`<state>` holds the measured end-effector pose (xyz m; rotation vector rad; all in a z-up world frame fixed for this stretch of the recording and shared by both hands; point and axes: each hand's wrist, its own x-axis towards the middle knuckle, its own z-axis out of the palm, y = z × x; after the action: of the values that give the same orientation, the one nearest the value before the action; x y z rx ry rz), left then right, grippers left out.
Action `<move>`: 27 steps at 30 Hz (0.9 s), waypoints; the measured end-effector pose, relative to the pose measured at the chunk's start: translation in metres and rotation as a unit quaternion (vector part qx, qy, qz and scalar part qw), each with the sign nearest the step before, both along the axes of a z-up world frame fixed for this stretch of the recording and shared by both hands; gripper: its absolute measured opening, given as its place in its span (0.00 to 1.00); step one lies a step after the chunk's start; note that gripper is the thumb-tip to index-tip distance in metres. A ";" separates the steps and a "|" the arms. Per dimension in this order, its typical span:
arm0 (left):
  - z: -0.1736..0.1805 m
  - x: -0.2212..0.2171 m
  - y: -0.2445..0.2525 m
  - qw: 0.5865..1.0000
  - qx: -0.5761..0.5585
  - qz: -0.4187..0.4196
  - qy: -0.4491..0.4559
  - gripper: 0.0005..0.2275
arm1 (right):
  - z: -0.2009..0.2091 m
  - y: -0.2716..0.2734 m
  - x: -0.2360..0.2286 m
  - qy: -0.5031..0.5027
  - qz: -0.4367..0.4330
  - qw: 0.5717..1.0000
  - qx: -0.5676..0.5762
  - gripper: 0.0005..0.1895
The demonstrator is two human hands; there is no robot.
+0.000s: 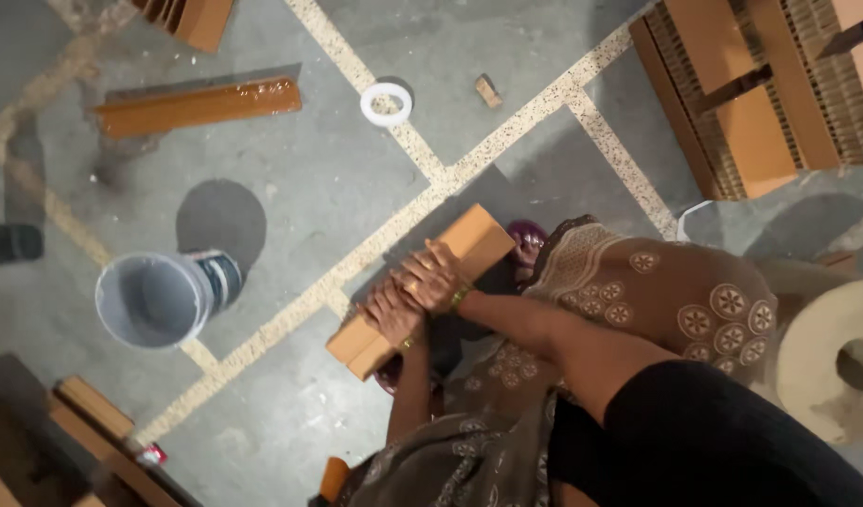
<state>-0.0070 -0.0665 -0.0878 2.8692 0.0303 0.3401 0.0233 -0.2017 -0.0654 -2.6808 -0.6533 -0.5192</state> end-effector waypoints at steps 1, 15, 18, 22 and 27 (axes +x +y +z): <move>0.005 -0.002 -0.001 1.000 0.003 0.003 0.004 0.16 | 0.003 -0.001 0.001 0.001 -0.003 0.999 0.032 0.22; 0.012 0.000 0.000 1.000 -0.025 0.002 -0.015 0.16 | 0.007 0.001 0.004 0.172 0.016 0.984 -0.044 0.26; 0.005 -0.001 0.012 0.999 -0.025 0.014 -0.028 0.15 | -0.008 0.001 0.020 0.186 0.049 0.976 -0.103 0.32; 0.015 -0.010 0.060 0.983 0.013 0.130 -0.133 0.14 | -0.012 -0.079 0.038 0.329 -0.015 0.936 -0.125 0.29; 0.059 0.019 0.089 0.876 -0.160 0.449 0.065 0.26 | 0.021 -0.122 0.071 0.354 -0.185 0.916 -0.035 0.29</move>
<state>0.0125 0.0226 -0.0289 2.3466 1.3278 0.2580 0.0940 -0.3240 -0.0440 -2.7755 0.0471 0.4089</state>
